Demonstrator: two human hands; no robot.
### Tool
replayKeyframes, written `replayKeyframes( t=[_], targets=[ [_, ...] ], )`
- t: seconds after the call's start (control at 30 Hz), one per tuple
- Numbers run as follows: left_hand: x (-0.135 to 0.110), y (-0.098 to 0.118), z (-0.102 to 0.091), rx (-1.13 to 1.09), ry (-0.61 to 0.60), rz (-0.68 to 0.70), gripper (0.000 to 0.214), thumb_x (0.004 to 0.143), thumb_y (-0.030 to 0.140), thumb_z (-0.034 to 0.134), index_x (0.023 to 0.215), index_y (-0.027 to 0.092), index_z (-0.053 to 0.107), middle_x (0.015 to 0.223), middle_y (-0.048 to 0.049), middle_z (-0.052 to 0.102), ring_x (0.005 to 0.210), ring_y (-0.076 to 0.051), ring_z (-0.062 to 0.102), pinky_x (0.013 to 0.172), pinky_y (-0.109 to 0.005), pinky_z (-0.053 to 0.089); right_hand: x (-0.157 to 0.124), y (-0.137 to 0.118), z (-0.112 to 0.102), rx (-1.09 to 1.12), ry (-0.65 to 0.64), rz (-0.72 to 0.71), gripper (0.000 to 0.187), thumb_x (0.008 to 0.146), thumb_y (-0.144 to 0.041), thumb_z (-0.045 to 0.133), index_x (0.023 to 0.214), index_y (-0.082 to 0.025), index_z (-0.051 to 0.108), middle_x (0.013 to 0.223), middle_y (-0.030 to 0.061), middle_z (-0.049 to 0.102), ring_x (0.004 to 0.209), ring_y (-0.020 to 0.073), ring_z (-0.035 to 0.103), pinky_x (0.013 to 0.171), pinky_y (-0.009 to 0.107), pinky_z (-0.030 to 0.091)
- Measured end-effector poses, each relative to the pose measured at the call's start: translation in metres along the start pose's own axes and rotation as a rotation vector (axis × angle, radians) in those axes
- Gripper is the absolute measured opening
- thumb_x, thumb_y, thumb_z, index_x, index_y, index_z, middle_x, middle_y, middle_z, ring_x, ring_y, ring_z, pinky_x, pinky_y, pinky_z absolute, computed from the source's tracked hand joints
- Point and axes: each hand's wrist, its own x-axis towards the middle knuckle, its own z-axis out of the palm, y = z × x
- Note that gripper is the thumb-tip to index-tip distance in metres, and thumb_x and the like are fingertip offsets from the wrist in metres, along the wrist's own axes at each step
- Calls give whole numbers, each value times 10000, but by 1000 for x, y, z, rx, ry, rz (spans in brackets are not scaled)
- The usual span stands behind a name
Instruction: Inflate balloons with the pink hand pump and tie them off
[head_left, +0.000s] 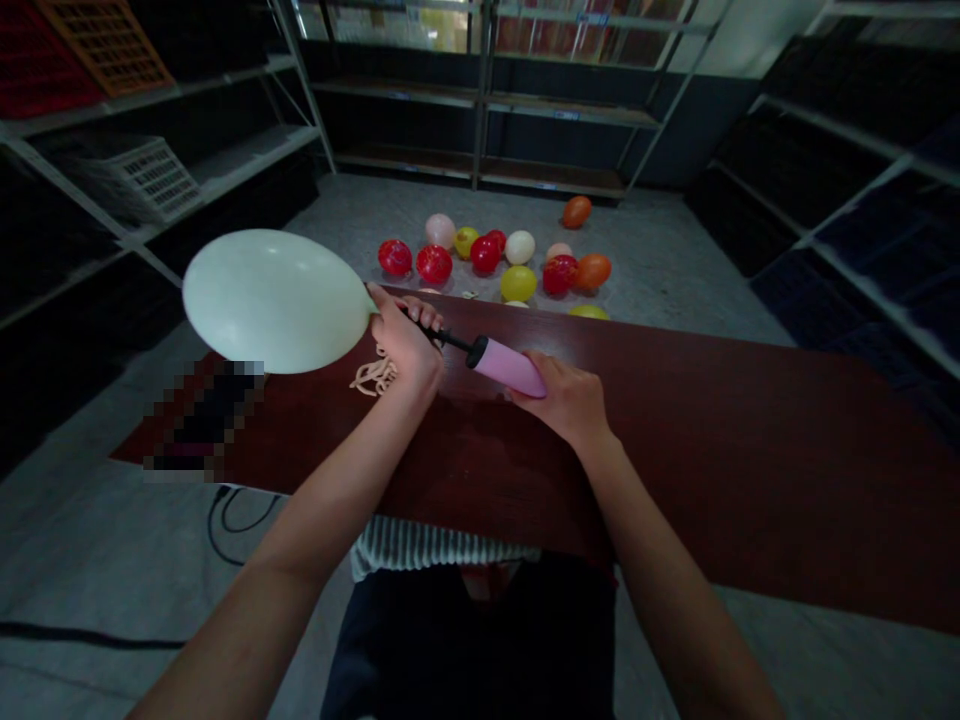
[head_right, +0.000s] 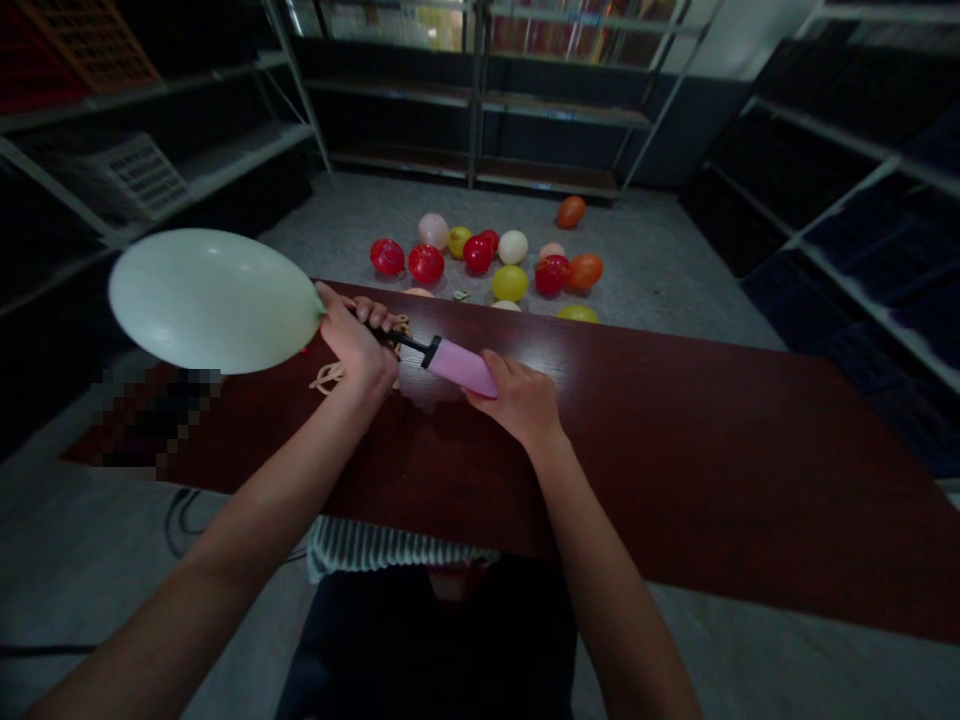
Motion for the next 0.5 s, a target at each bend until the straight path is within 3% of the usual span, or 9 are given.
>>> replayKeyframes(
  t=[0.2,0.5],
  targets=[
    [-20,-12,4,25,-50,-93,497,1027,497,515,649,204,376,495,63,300,370,-84,331,378,-224,270,2,-6,-3,29,15,-11,487,888,-523,628,1231,-179,662,1050,111,777,826,232,720,679,312,461],
    [7,20,6,73,-57,-10,518,970,541,603,673,211,336,537,64,281,410,-81,297,409,-230,258,4,-4,-15,-59,68,-104,506,945,-565,576,1271,-184,643,1032,96,771,808,209,694,689,311,450]
  ],
)
